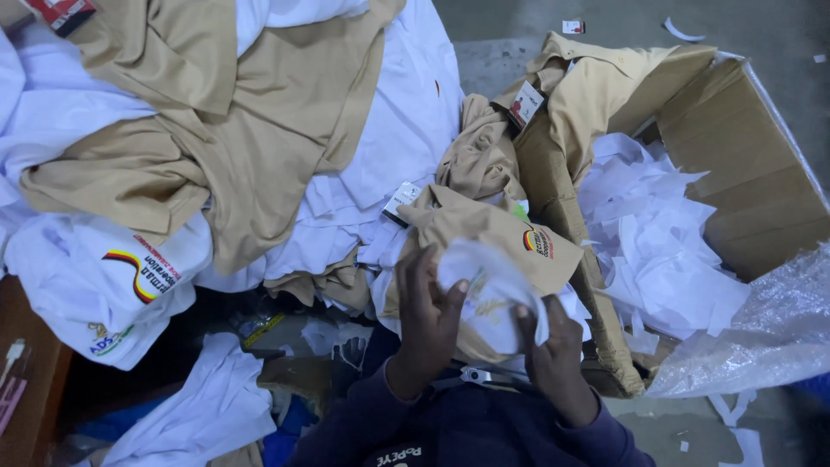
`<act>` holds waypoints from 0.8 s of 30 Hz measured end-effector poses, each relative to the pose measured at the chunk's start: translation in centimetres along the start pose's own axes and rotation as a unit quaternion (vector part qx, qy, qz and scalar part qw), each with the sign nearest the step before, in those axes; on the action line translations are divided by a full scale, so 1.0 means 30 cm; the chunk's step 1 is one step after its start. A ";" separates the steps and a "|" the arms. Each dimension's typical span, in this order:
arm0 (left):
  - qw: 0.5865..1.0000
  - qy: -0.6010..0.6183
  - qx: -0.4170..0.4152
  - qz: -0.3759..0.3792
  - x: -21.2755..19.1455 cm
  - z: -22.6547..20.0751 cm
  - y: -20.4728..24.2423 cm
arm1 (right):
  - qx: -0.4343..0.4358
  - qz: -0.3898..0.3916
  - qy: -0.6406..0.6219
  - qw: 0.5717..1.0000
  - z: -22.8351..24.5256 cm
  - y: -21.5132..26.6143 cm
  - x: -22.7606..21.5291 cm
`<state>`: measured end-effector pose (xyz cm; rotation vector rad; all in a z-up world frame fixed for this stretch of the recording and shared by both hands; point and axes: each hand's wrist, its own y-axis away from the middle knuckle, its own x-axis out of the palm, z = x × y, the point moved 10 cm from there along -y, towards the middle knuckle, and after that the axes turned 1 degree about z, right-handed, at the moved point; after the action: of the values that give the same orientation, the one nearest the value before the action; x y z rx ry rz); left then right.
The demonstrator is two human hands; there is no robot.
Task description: Trimming excess stabilizer fabric from embroidered t-shirts and polo shirts using scissors.
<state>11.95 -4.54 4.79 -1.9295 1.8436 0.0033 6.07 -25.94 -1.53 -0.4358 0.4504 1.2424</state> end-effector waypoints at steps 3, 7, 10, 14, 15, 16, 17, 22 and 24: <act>0.935 -0.084 0.330 0.100 0.059 -0.220 0.095 | 0.030 -0.140 -0.077 0.987 -0.043 -0.012 -0.076; 0.881 -0.154 0.413 0.171 0.188 -0.284 0.211 | 0.000 -0.146 -0.103 0.984 -0.058 0.012 -0.100; 0.882 -0.249 0.356 0.182 0.232 -0.087 0.165 | -0.208 -0.217 0.212 0.930 0.160 0.014 -0.163; 0.910 -0.234 0.230 0.253 0.285 0.131 0.152 | 0.291 -0.106 -0.589 0.747 -0.133 -0.033 0.050; 0.914 -0.232 0.222 0.248 0.291 0.171 0.173 | 0.274 -0.080 -0.649 0.705 -0.179 -0.033 0.103; 0.915 -0.233 0.218 0.248 0.270 0.153 0.165 | 0.278 -0.077 -0.647 0.706 -0.134 -0.015 0.104; 0.973 -0.102 0.106 0.177 0.189 0.174 0.114 | 0.314 -0.092 -0.616 0.716 -0.113 0.016 0.104; 0.965 -0.074 0.219 0.127 0.061 0.043 0.081 | 0.355 -0.050 -0.483 0.799 -0.226 0.158 0.097; 0.951 0.013 0.182 0.249 0.099 0.029 0.088 | 0.194 0.236 -0.232 0.924 -0.133 0.161 0.120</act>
<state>10.01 -7.04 2.20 -1.1916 2.1258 -0.1879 2.00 -23.97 -7.17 0.3281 0.3891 1.6191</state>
